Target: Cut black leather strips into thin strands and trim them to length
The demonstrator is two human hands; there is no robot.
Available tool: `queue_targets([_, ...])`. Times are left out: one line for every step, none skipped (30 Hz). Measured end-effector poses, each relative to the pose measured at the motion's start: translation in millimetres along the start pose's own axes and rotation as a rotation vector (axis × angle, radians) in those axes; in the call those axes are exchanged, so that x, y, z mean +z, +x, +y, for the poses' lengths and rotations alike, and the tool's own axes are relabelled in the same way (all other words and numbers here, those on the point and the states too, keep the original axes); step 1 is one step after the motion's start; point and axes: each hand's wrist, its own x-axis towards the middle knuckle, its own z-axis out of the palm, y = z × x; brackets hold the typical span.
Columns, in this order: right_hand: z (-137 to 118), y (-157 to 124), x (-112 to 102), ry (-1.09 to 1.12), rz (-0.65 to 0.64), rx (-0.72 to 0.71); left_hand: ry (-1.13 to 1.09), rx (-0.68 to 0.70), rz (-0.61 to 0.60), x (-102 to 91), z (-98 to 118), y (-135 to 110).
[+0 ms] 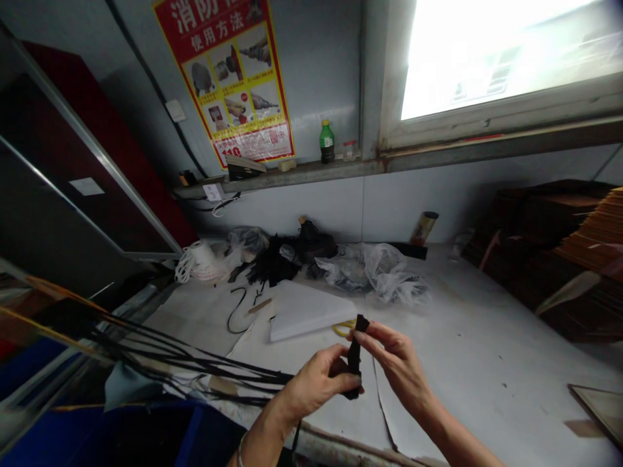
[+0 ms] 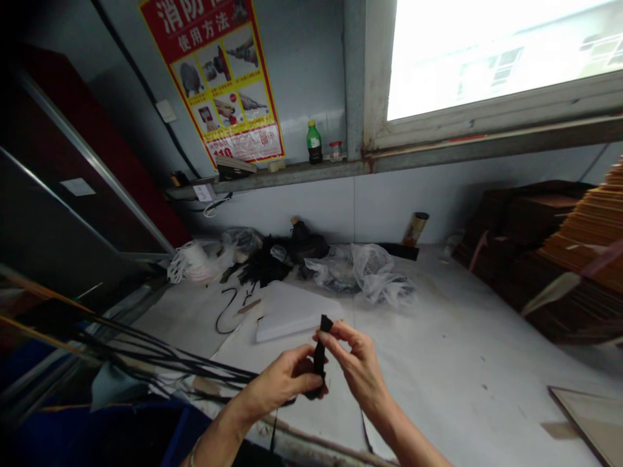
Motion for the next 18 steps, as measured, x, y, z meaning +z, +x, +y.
queue_targets([-1.6,1.5,-1.9,0.027,0.037,0.005,0.072,-0.001,0.025,-1.0,-1.5,-2.0])
queue_targets([-3.4,3.0,-4.1,0.054,0.073,0.000,0.179,0.007,0.061,-1.3,-2.5,-4.2])
queue_targets([-5.2,4.4,-6.5,0.081,0.112,-0.007,0.310,0.019,0.111,-0.9,-3.4,-6.5])
queue_targets([-7.0,5.7,-9.2,0.103,0.156,-0.013,0.445,0.023,0.169,0.1,-4.6,-8.7])
queue_targets([-8.5,6.9,-12.3,0.118,0.209,-0.023,0.575,0.020,0.228,1.3,-6.7,-10.5])
queue_targets([-9.7,8.2,-15.6,0.127,0.269,-0.036,0.694,0.019,0.289,2.4,-10.3,-11.9])
queue_targets([-10.5,9.6,-19.2,0.132,0.329,-0.050,0.807,0.026,0.357,3.2,-15.5,-12.9])
queue_targets([-10.8,11.0,-22.9,0.139,0.388,-0.064,0.918,0.046,0.433,3.4,-22.4,-13.8])
queue_targets([-10.7,12.5,-26.6,0.154,0.441,-0.072,1.030,0.078,0.514,3.0,-30.5,-14.5])
queue_targets([-10.3,13.9,-30.1,0.177,0.486,-0.077,1.134,0.123,0.595,2.0,-39.2,-15.3])
queue_targets([-9.9,15.1,-33.1,0.209,0.520,-0.077,1.222,0.174,0.665,0.8,-47.8,-16.1])
queue_targets([-9.4,16.0,-35.4,0.243,0.545,-0.073,1.279,0.217,0.710,-0.3,-55.1,-16.9])
queue_targets([-9.2,16.3,-37.1,0.274,0.560,-0.070,1.304,0.253,0.726,-1.2,-60.1,-17.5])
queue_targets([-9.2,16.1,-37.9,0.297,0.564,-0.069,1.299,0.281,0.719,-1.4,-62.0,-17.9])
queue_targets([-9.6,15.3,-38.1,0.309,0.559,-0.070,1.270,0.300,0.699,-0.9,-59.9,-17.8])
queue_targets([-10.5,14.0,-37.7,0.314,0.551,-0.074,1.222,0.308,0.674,0.3,-53.5,-17.1])
queue_targets([-12.0,12.3,-36.9,0.313,0.538,-0.077,1.161,0.308,0.653,2.1,-42.7,-15.7])
queue_targets([-14.1,10.3,-35.9,0.310,0.529,-0.082,1.091,0.304,0.635,4.4,-27.9,-13.6])
